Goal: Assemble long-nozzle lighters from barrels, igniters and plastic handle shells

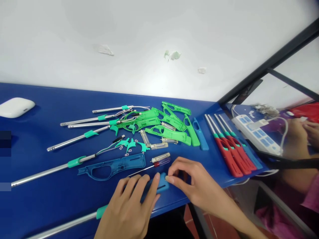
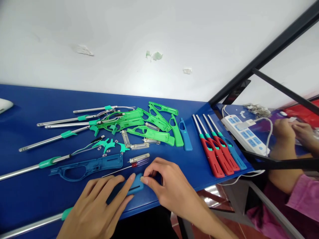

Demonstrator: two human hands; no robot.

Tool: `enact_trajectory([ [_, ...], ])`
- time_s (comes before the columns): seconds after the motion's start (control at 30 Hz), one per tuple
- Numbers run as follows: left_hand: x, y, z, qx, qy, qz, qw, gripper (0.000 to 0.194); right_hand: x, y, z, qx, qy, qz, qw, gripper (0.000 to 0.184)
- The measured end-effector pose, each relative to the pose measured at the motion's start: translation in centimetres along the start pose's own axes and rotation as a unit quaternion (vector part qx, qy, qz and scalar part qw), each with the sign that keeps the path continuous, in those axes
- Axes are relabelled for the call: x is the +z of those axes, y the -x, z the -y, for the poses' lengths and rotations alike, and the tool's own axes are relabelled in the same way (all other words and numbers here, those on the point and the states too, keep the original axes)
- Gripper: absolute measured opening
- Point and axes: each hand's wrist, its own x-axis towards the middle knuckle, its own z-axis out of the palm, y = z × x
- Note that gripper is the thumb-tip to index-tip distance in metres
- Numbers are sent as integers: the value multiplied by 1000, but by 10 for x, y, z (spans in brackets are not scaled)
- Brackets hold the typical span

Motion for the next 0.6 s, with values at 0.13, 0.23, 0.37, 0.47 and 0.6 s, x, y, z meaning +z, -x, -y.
enact_trajectory([
  [0.13, 2, 1, -1, -4, -3, 3, 1000, 37, -2, -3, 4, 6, 7, 10, 1000, 13],
  [0.23, 3, 0, -1, -6, -5, 0, 1000, 37, -2, -4, 7, 5, 8, 19, 1000, 16],
  [0.37, 1, -2, 0, 3, -6, 1, 1000, 37, -1, -6, 8, 3, 18, 28, 999, 14],
  [0.47, -1, -2, 2, 6, -9, 1, 1000, 37, 1, -7, 9, 6, 14, 31, 999, 13],
  [0.6, -2, -2, 1, 3, -12, 1, 1000, 37, 1, -5, 8, 13, -8, 32, 999, 12],
])
